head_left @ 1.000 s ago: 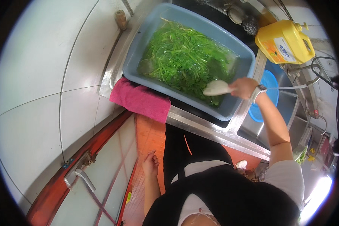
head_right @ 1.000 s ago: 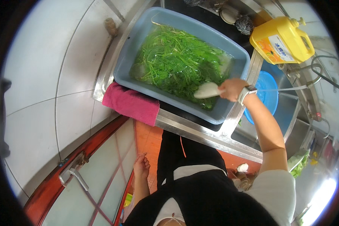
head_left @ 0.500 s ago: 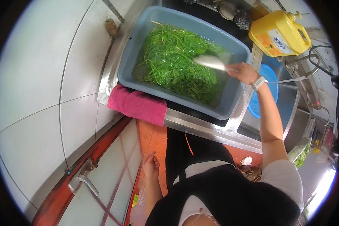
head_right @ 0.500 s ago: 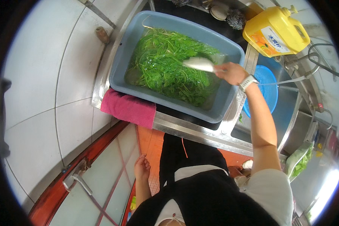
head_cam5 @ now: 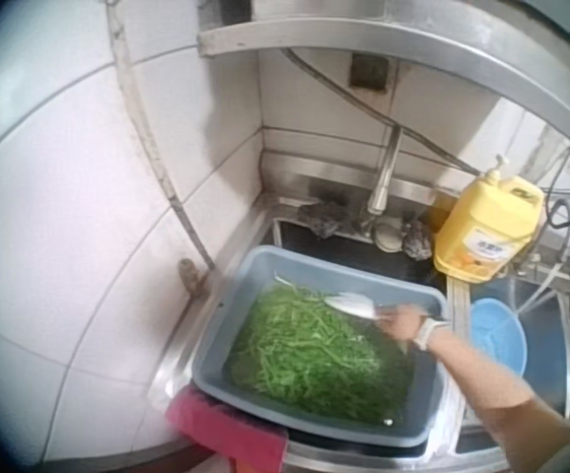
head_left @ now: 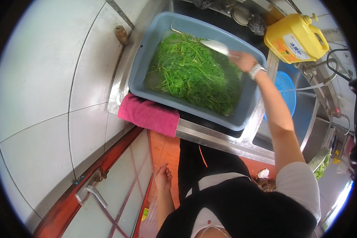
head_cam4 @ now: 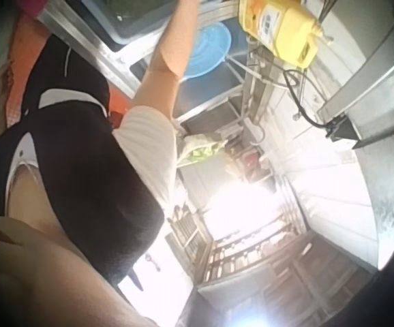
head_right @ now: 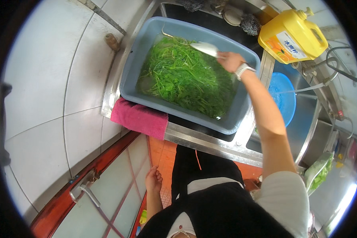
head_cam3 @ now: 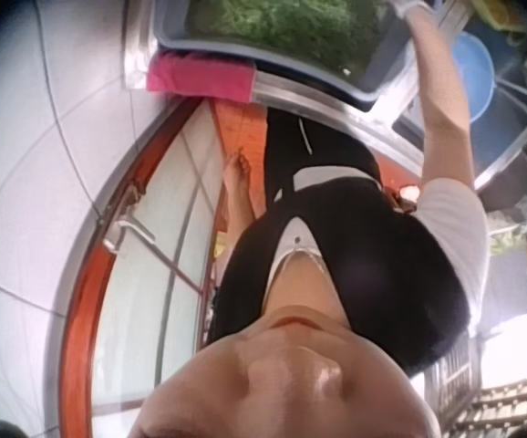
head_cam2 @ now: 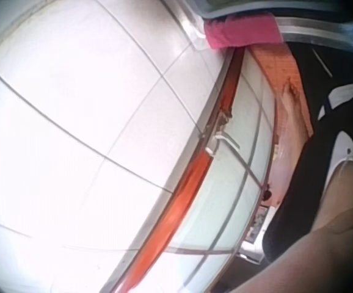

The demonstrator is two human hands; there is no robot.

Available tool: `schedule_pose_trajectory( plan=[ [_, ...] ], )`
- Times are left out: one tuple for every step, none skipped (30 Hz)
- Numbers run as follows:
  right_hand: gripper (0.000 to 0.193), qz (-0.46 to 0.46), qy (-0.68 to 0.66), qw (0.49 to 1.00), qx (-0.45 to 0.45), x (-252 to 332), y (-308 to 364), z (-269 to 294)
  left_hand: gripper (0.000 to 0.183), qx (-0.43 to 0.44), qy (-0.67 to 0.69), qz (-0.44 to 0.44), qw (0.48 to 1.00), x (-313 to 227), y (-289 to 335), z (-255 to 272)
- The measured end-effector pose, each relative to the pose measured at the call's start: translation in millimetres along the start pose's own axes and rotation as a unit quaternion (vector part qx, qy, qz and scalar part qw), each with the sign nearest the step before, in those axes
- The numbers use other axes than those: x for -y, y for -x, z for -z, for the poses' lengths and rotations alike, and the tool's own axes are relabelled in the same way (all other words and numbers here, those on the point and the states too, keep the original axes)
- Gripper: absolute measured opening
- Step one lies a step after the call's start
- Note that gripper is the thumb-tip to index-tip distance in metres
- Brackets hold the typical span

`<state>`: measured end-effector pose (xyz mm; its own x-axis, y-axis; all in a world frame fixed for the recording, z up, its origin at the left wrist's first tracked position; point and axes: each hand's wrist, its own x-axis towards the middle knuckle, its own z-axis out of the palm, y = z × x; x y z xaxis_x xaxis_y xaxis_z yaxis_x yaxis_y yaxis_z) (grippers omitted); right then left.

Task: The person washes green vegetables in a basin using a slotted spoon, then moves to a counter to line a bucket with a plastic bag. The person returns to the sink area and uses scissors to trim the roots off leafy greens, placing the trimmed pieces into a basket.

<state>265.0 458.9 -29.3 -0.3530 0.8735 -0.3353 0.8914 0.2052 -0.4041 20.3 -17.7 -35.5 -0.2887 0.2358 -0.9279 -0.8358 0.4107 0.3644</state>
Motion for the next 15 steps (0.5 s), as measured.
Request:
schedule_pose_trajectory(
  plan=[
    [0.036,-0.019,0.027,0.999,0.039,16,-11,-17,0.012,0.001,-0.001,-0.002,1.000,0,0,-1],
    [0.039,-0.016,0.028,0.999,0.026,28,-11,-37,0.012,0.002,-0.002,-0.003,1.000,0,0,-2],
    [0.040,-0.062,-0.021,0.997,0.037,40,-9,-56,0.012,0.011,-0.003,-0.005,1.000,0,1,-4],
    [0.040,-0.057,-0.031,0.992,0.105,44,-8,-62,0.013,0.003,-0.003,-0.002,1.000,-1,1,-5],
    [0.041,-0.002,0.016,0.996,0.091,45,0,-65,0.013,0.003,-0.001,0.002,1.000,0,1,-5],
    [0.041,0.013,0.009,0.999,0.049,40,7,-60,0.013,0.011,0.003,0.007,1.000,0,1,-5],
    [0.041,0.012,0.008,0.999,0.044,30,16,-49,0.013,0.000,-0.007,0.009,1.000,1,1,-5],
    [0.040,0.017,0.003,0.999,0.041,19,25,-31,0.014,-0.002,-0.014,0.008,1.000,1,1,-5],
    [0.040,0.007,0.007,1.000,0.013,7,36,-13,0.014,0.017,-0.017,0.000,1.000,2,0,-5],
    [0.039,0.018,0.031,0.997,0.071,-4,46,1,0.014,-0.002,-0.024,0.006,1.000,2,0,-4],
    [0.038,0.049,0.048,0.995,0.077,-11,60,7,0.014,0.001,-0.025,0.006,1.000,3,-1,-4],
    [0.038,0.082,0.051,0.988,0.118,-12,71,1,0.013,0.001,-0.028,0.007,1.000,3,-2,-5],
    [0.037,0.135,0.050,0.979,0.146,-12,79,-3,0.013,0.005,-0.032,0.013,0.999,2,-3,-6],
    [0.037,0.110,0.102,0.977,0.149,-4,83,-18,0.012,0.005,-0.037,0.019,0.999,2,-4,-8],
    [0.038,0.080,0.111,0.979,0.152,4,80,-32,0.011,0.003,-0.043,0.028,0.999,0,-4,-10]
  ],
)
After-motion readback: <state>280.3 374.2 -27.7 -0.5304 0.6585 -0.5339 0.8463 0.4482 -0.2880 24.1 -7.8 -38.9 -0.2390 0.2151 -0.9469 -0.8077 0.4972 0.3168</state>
